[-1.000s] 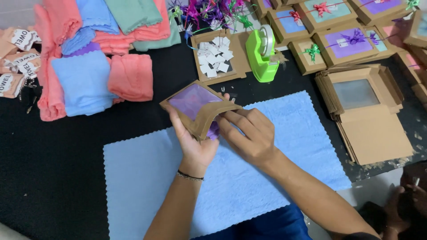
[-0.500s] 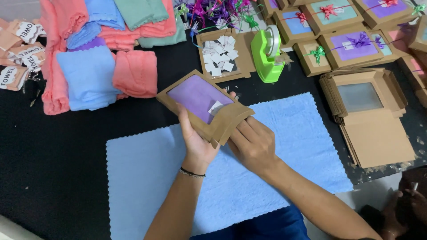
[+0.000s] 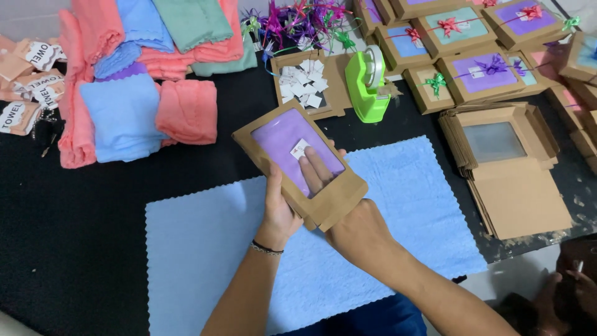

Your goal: Folding a towel and placing it into a small cardboard gift box, then decorating the box with a ribbon and tape.

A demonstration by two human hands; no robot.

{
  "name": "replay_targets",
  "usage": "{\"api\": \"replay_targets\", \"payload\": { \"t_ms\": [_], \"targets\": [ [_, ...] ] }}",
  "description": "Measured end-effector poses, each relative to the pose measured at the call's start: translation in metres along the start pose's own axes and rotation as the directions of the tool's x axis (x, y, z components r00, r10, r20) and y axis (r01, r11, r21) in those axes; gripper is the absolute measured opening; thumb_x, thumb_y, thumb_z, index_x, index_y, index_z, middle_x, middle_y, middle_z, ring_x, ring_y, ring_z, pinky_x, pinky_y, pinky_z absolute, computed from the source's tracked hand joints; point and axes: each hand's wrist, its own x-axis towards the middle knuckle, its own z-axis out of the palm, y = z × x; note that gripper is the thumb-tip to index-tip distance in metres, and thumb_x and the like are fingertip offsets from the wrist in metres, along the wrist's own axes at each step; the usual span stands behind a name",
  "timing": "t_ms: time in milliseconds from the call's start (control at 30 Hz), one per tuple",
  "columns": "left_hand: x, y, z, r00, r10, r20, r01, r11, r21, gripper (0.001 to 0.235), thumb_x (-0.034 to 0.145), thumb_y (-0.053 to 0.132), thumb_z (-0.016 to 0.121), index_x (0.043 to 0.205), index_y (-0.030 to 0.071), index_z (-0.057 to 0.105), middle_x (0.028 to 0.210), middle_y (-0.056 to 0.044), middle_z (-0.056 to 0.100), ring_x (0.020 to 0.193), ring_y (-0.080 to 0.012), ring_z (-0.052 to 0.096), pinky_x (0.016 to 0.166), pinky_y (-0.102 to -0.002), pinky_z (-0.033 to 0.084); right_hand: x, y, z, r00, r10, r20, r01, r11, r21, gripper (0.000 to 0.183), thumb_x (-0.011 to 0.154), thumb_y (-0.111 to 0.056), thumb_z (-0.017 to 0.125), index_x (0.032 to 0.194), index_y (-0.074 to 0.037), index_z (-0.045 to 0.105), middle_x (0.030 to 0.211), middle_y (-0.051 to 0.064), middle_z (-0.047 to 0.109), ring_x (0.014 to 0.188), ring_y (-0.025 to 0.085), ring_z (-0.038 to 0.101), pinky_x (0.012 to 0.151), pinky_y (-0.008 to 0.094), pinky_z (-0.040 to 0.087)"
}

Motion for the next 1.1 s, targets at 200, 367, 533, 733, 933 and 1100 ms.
{"api": "replay_targets", "payload": {
  "t_ms": [200, 367, 533, 733, 933, 1100],
  "targets": [
    [0.009, -0.009, -0.047, 0.957, -0.160, 0.241, 0.245, 0.889, -0.386, 0.101, 0.091, 0.069, 0.059, 0.161, 0.007, 0.020, 0.134, -0.005, 0.052, 0.119, -0.0043, 0.056, 0.100, -0.016, 0.051, -0.039, 0.015, 0.038, 0.997, -0.029, -0.065, 0.036, 0.992, 0.117, 0.042, 0.085, -0.003, 0.068, 0.123, -0.005, 0.051, 0.110, 0.012, 0.058, 0.058, 0.027, 0.052, 0.040, 0.037, 0.043],
    [0.014, 0.016, -0.028, 0.959, -0.102, 0.265, 0.124, 0.990, -0.065, 0.104, 0.084, 0.072, 0.058, 0.153, -0.003, 0.038, 0.144, -0.024, 0.052, 0.134, -0.0311, 0.054, 0.105, -0.037, 0.051, -0.054, 0.025, 0.054, 0.994, -0.039, -0.098, 0.056, 0.984, 0.169, 0.013, 0.093, -0.010, 0.068, 0.101, -0.009, 0.058, 0.081, 0.007, 0.056, 0.045, 0.026, 0.042, 0.034, 0.038, 0.033],
    [0.012, 0.010, -0.033, 0.924, -0.205, 0.324, 0.257, 0.958, -0.126, 0.100, 0.086, 0.070, 0.059, 0.157, 0.003, 0.034, 0.142, -0.013, 0.052, 0.123, -0.0162, 0.057, 0.100, -0.030, 0.052, -0.046, 0.029, 0.055, 0.995, -0.053, -0.084, 0.063, 0.990, 0.124, 0.018, 0.081, 0.000, 0.063, 0.078, -0.012, 0.050, 0.061, 0.005, 0.047, 0.043, 0.025, 0.035, 0.036, 0.038, 0.028],
    [0.012, 0.011, -0.030, 0.947, -0.082, 0.312, 0.108, 0.992, -0.065, 0.095, 0.090, 0.067, 0.060, 0.152, -0.001, 0.038, 0.145, -0.021, 0.052, 0.143, -0.0360, 0.047, 0.122, -0.050, 0.037, -0.037, 0.021, 0.046, 0.999, -0.009, -0.049, 0.013, 0.996, 0.090, 0.076, 0.099, -0.017, 0.068, 0.162, -0.009, 0.025, 0.169, 0.010, 0.031, 0.138, 0.035, 0.058, 0.045, 0.028, 0.049],
    [0.011, 0.009, -0.028, 0.938, -0.125, 0.324, 0.141, 0.990, -0.026, 0.096, 0.088, 0.068, 0.061, 0.153, 0.000, 0.039, 0.147, -0.020, 0.052, 0.141, -0.0334, 0.049, 0.122, -0.049, 0.038, -0.026, 0.015, 0.035, 0.995, -0.022, -0.102, 0.015, 0.997, -0.074, 0.069, 0.100, -0.012, 0.061, 0.162, -0.011, 0.031, 0.168, 0.005, 0.033, 0.148, 0.036, 0.050, 0.060, 0.026, 0.056],
    [0.013, 0.007, -0.032, 0.920, -0.091, 0.380, 0.111, 0.993, -0.031, 0.093, 0.093, 0.066, 0.060, 0.154, 0.000, 0.038, 0.145, -0.014, 0.053, 0.143, -0.0310, 0.048, 0.123, -0.048, 0.038, -0.027, 0.016, 0.039, 0.992, -0.049, -0.120, 0.048, 0.999, -0.007, 0.070, 0.103, -0.022, 0.064, 0.163, -0.011, 0.029, 0.169, 0.007, 0.031, 0.155, 0.045, 0.035, 0.086, 0.034, 0.060]
  ]
}}
